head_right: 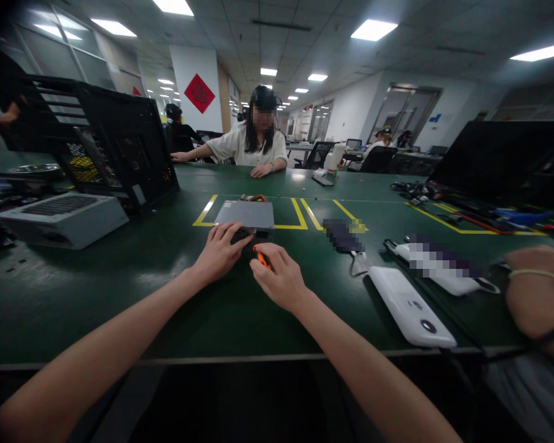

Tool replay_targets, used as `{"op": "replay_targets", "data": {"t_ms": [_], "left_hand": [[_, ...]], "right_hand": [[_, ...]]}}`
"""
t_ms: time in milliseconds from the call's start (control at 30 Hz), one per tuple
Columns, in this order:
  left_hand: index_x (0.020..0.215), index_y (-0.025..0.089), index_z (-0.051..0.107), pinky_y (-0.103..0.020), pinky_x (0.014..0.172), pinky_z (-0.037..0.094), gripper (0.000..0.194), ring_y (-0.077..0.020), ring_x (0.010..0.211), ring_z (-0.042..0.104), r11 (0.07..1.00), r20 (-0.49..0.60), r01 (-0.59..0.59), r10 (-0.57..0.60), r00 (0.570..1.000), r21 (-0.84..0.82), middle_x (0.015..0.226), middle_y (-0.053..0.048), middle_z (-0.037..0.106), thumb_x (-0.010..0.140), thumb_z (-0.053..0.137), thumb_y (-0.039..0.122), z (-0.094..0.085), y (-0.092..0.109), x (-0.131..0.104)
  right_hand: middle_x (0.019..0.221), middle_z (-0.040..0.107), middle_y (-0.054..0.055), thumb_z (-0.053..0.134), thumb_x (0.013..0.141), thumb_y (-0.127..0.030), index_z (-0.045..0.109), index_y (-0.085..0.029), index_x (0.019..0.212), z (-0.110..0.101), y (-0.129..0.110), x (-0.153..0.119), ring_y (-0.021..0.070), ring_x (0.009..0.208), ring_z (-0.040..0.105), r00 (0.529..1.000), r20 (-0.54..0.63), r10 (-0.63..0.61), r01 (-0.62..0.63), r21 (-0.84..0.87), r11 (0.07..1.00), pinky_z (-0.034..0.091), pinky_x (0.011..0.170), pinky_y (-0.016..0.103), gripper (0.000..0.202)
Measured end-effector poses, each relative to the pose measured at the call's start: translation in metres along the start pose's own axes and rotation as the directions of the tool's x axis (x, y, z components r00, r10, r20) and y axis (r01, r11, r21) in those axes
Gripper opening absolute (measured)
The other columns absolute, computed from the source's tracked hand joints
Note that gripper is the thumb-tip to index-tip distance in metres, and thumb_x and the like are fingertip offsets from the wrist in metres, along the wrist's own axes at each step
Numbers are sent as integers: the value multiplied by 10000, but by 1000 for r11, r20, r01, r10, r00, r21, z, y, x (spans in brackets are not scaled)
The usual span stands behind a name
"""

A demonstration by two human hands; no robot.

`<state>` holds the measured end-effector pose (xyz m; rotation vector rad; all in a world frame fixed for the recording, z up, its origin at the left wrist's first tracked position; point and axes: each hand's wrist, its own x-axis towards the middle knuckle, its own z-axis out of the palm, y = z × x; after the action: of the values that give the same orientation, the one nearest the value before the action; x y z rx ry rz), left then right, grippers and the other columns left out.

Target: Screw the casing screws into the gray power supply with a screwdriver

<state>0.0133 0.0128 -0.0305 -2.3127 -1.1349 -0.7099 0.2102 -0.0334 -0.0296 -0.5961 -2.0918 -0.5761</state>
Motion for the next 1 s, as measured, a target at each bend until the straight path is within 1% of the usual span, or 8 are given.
{"op": "replay_targets", "data": {"t_ms": [167,300,500,633,700,767,867,1000], "left_hand": [[1240,255,527,-479,1032,273,440,-292,1253,323,1000,2,0,0,1000,10,1323,-125,417,816,488,146,0,0,0],[1239,252,531,-482,1031,273,437,-293,1252,324,1000,-3,-3,3,1000,-3,1323,-130,420,819,480,144,-1,0,0],[1239,260,530,-485,1032,272,442,-293,1250,327,1000,-3,2,-2,1000,6,1324,-123,418,814,486,148,0,0,-1],[1235,265,533,-483,1033,274,441,-289,1253,326,1000,-10,3,-3,1000,-3,1323,-119,421,813,485,146,1,0,-1],[1235,265,532,-483,1032,276,438,-285,1252,328,1000,-11,3,-3,1000,-2,1322,-119,423,817,478,145,0,0,0],[1233,264,533,-483,1029,280,434,-286,1250,330,1000,-9,3,-3,1000,6,1324,-121,420,819,476,147,0,0,0],[1236,257,531,-481,1030,278,439,-293,1254,324,1000,-2,-5,5,1000,9,1327,-126,414,814,486,146,0,0,0],[1239,255,528,-485,1034,270,440,-292,1254,326,1000,-3,-5,5,1000,-4,1326,-129,418,816,485,143,-1,0,0]], "right_hand": [[1185,465,105,472,802,-61,424,-240,1121,1,1,-1,200,1113,493,1000,-14,8,-8,31,999,529,806,348,370],[1096,498,81,510,796,-79,459,-258,1070,0,0,-1,203,1063,506,1000,-6,-7,6,-23,1000,523,805,370,332],[1143,477,112,494,794,-60,422,-222,1098,0,0,1,204,1093,492,1000,-9,4,-4,9,1000,523,830,367,352],[1132,490,106,481,801,-52,426,-221,1085,0,0,1,201,1095,498,998,33,-57,57,21,998,519,844,368,335],[1160,474,123,470,798,-50,409,-210,1109,0,-1,1,203,1107,493,1000,14,-22,22,30,999,523,836,361,355],[1161,467,117,492,797,-77,423,-223,1095,-1,-2,0,209,1096,496,1000,-4,9,-9,-5,1000,525,821,368,339],[1122,467,95,531,793,-107,468,-238,1042,-2,-2,-1,207,1050,508,1000,9,-26,27,-85,996,532,778,344,288],[1153,453,120,508,776,-66,451,-205,1067,-2,-2,0,207,1071,496,999,-15,-31,30,-61,998,532,776,321,328]]}}
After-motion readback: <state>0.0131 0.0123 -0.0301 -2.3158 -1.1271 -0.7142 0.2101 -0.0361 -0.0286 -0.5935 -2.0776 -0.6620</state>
